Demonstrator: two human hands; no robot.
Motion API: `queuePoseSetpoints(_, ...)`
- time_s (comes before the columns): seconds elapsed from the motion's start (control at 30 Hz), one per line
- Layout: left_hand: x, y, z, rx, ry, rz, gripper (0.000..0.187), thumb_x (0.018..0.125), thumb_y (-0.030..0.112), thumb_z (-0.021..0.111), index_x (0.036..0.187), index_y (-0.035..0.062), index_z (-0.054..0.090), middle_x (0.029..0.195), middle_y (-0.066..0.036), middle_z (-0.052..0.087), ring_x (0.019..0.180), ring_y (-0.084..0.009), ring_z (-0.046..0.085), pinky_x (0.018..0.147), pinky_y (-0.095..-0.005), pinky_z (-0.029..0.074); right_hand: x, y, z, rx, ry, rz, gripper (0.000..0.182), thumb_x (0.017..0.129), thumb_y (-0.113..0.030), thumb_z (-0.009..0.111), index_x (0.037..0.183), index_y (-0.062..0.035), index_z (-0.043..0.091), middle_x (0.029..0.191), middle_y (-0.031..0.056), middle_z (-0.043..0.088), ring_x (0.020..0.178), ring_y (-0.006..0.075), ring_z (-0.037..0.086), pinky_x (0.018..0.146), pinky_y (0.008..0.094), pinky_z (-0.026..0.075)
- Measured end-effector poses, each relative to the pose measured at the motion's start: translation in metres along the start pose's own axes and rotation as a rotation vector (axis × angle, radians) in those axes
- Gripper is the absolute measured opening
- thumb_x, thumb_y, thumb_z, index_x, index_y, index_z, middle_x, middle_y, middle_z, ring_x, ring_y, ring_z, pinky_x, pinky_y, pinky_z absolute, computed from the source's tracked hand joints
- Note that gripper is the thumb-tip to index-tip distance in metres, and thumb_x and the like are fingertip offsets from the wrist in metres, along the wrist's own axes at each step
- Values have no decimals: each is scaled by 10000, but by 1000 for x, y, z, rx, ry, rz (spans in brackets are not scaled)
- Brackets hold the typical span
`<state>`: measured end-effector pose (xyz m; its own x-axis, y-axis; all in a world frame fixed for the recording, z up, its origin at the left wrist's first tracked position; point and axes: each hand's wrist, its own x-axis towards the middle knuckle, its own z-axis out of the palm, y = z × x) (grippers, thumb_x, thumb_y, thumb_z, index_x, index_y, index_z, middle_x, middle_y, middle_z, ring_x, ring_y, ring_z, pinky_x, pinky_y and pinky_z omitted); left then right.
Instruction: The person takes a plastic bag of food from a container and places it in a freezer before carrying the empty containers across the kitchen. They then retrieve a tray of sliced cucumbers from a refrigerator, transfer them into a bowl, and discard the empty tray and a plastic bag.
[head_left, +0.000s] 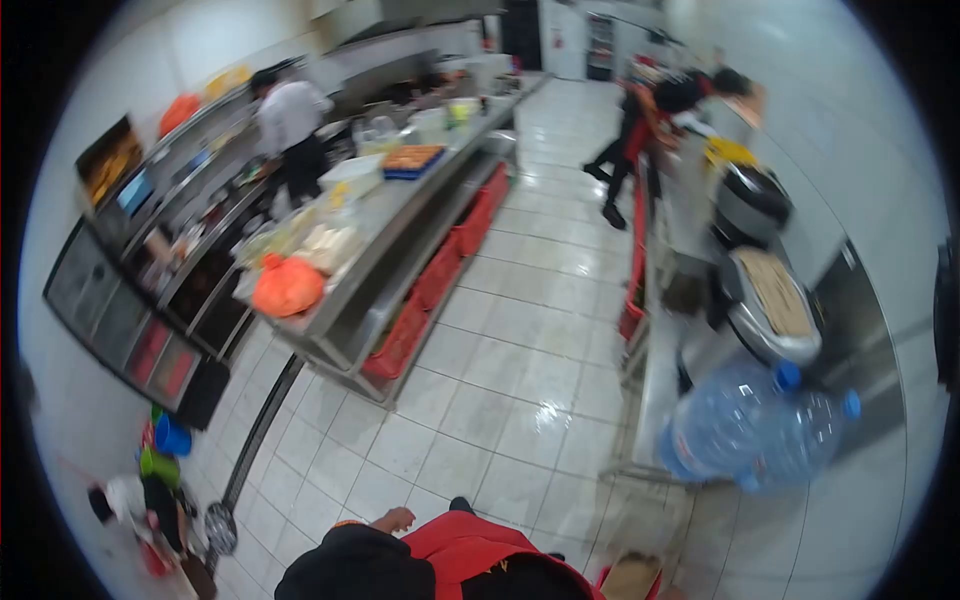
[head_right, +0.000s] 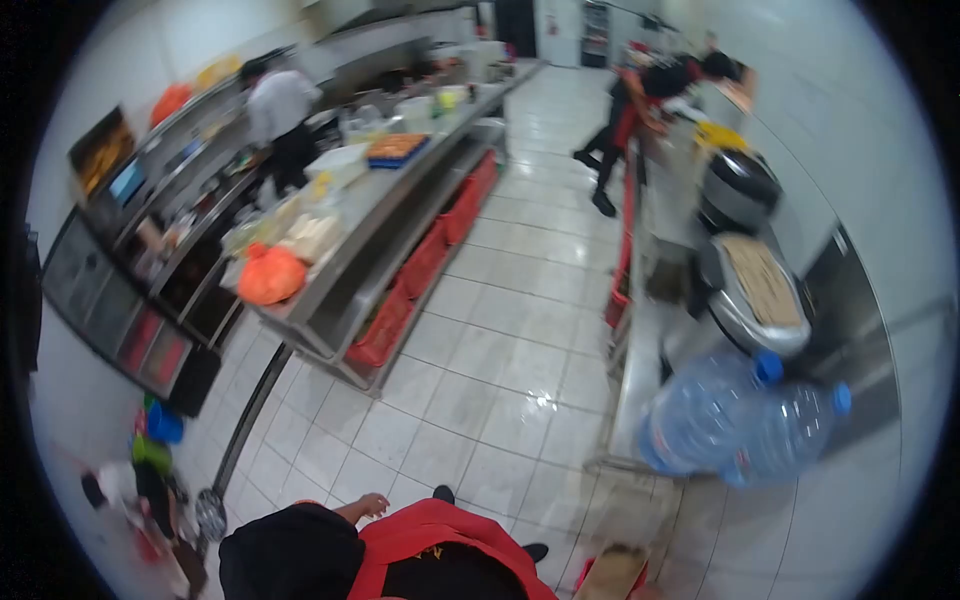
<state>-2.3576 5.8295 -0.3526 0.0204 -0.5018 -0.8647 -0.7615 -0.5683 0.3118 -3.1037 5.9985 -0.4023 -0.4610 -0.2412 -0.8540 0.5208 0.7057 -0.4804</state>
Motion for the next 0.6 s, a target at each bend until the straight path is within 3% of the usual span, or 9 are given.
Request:
queuePoseSetpoints(0.13,-9,-84,1,306,-27,174,248,691,200,532,923,115,555,832,-56,579,684,-183,567,553,-321,468,-34,-21,198,-473,-233,34,384,794,-283,372,1148,-136,355,1087,73,435,951,211,451,777,381,371)
queuePoseSetpoints(0.17,5,-121,5,244,-14,163,248,691,200,532,923,115,555,832,-56,579,684,-183,567,553,-321,468,-45,-23,247,-599,-299,33,379,788,-273,382,1140,-135,362,1069,71,447,934,210,460,764,378,376)
queuePoseSetpoints(0.2,33,-171,7,130,-8,220,239,688,210,537,906,114,560,837,-53,572,699,-170,559,560,-322,460,-58,-24,296,-733,-376,26,373,781,-263,393,1131,-135,370,1051,68,459,917,209,470,752,375,381)
queuePoseSetpoints(0.27,10,-185,-8,-387,150,112,247,687,249,523,881,98,556,787,-49,558,625,-158,544,485,-319,429,-83,-19,394,-1039,-543,24,363,769,-244,415,1114,-134,385,1016,63,482,882,207,489,727,370,392)
queuePoseSetpoints(0.3,-12,-186,-24,-787,285,-73,270,689,277,503,872,83,547,731,-47,552,536,-157,536,402,-314,407,-95,-18,440,-1202,-624,31,359,763,-234,426,1106,-134,392,998,61,494,865,206,499,715,367,397)
queuePoseSetpoints(0.4,-60,-188,-77,-1207,455,-101,255,687,198,520,926,112,530,744,-38,555,552,-126,523,463,-273,404,-115,-30,572,-1334,-807,195,346,744,-204,458,1080,-133,415,944,53,529,814,203,527,678,358,412)
queuePoseSetpoints(0.43,-71,-191,-97,-1321,486,-106,262,683,174,530,939,117,525,739,-36,556,563,-119,523,494,-261,408,-185,-55,600,-1070,-820,65,330,742,-166,460,1063,-105,409,888,62,531,821,215,528,686,382,420)
queuePoseSetpoints(0.5,-94,-197,-142,-1363,543,-82,253,687,170,529,932,110,528,718,-40,555,572,-120,524,516,-252,408,-200,-70,658,-837,-798,-77,270,748,-142,446,1010,-82,424,824,108,526,780,253,540,654,398,448)
queuePoseSetpoints(0.6,-94,-246,-171,-1289,725,-19,229,697,160,519,917,98,535,695,-45,554,579,-124,527,533,-243,410,-192,-77,736,-1300,-467,-352,165,743,-168,460,873,-75,501,734,83,543,636,216,560,505,325,453)
